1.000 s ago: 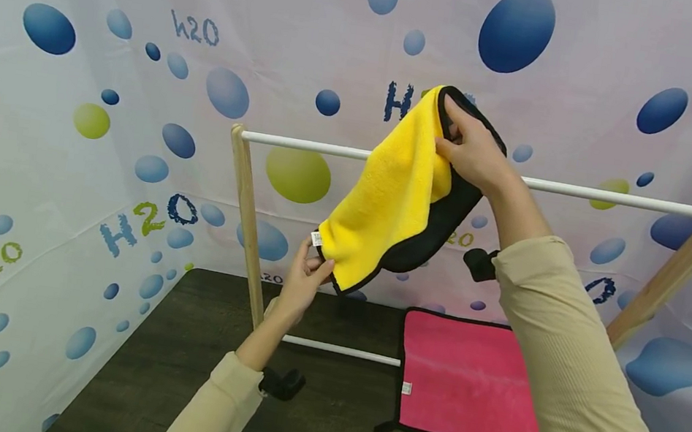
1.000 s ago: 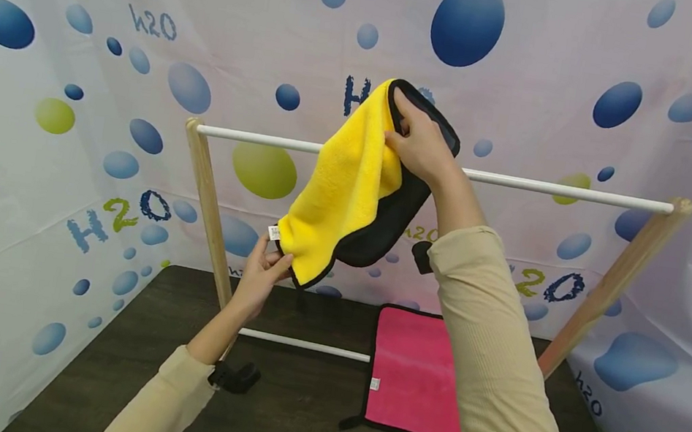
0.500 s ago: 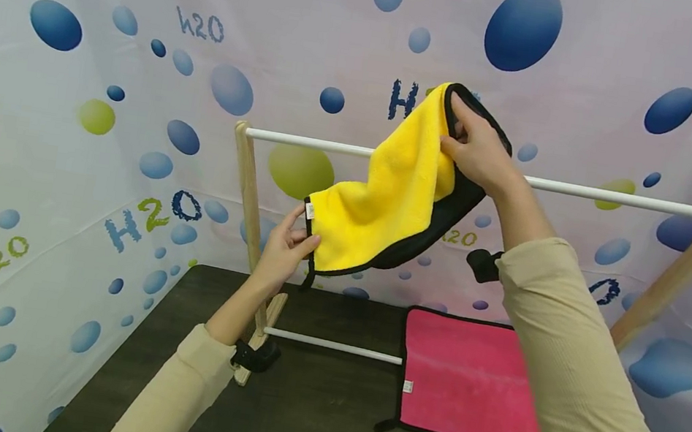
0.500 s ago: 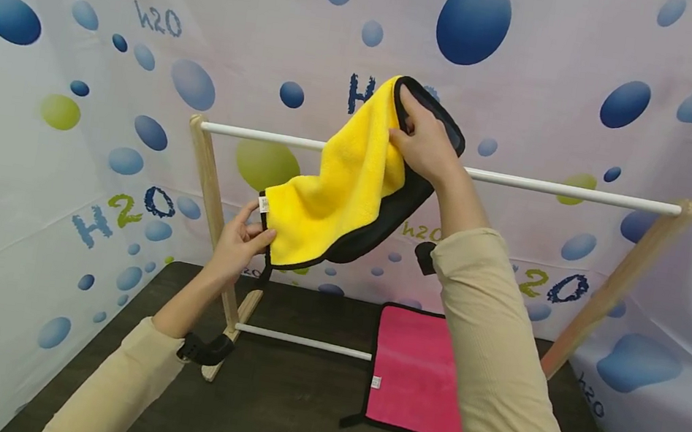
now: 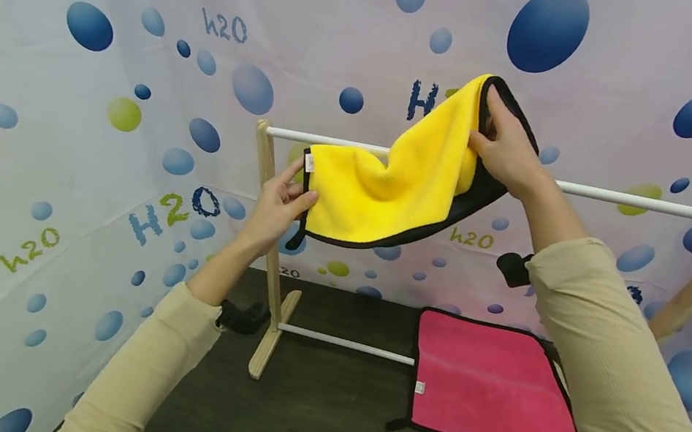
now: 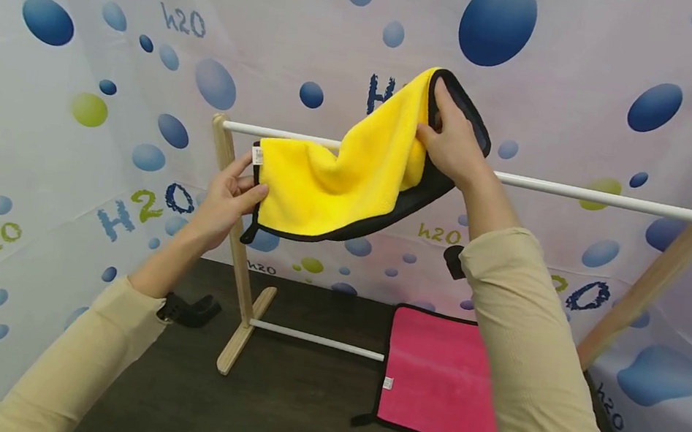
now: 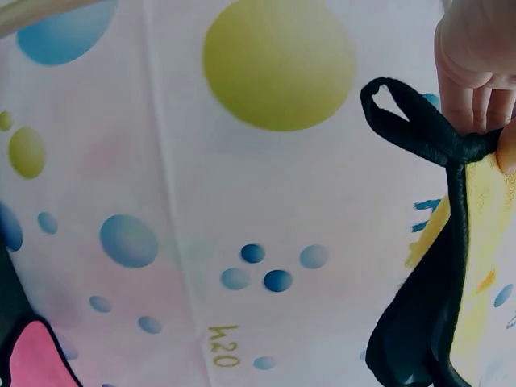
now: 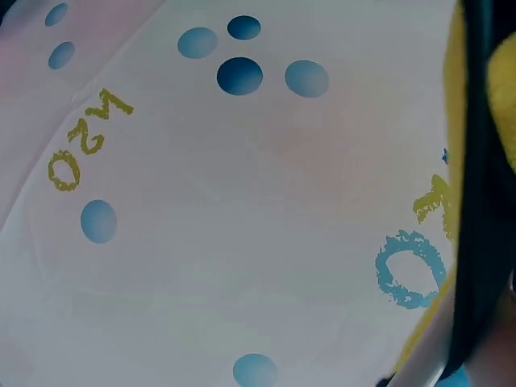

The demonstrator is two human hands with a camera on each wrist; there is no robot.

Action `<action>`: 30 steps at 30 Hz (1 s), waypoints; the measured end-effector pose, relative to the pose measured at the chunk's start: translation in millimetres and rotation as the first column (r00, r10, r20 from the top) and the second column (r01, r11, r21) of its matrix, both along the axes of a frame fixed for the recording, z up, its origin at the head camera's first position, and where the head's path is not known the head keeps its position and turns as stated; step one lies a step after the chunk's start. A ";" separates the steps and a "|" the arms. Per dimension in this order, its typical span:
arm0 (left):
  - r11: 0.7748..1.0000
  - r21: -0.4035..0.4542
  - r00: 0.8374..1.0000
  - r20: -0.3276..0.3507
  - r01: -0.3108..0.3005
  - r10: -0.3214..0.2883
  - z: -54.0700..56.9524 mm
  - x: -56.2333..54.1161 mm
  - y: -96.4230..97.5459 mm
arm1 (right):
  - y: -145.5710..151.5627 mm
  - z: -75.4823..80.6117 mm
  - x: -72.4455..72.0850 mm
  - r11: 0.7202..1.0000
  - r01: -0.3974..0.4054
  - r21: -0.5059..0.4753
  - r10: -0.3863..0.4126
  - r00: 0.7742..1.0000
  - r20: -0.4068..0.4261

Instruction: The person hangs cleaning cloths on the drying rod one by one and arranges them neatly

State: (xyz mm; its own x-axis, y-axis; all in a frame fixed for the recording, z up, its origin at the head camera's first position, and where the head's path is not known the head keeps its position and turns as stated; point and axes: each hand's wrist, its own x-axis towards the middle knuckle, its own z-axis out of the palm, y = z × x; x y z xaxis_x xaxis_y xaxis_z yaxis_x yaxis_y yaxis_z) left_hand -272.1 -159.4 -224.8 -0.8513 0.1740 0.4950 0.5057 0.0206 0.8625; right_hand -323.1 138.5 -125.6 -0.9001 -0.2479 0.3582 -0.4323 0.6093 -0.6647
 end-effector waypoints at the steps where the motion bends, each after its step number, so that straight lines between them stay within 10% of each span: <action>1: 1.000 0.004 1.000 -0.007 0.003 -0.003 3.4 -0.1 -0.8 | 0.2 -0.4 -0.2 1.000 0.003 -0.022 -0.003 1.000 -0.002; 19: 0.979 0.181 0.992 -0.071 -0.089 0.103 67.2 -20.5 -15.6 | 3.0 7.9 7.3 0.956 -0.028 -0.291 -0.010 0.992 -0.128; 30: 0.985 0.079 0.983 -0.096 -0.152 0.159 89.4 -22.0 -7.8 | -2.2 1.0 12.2 0.958 -0.108 -0.264 0.089 0.993 -0.083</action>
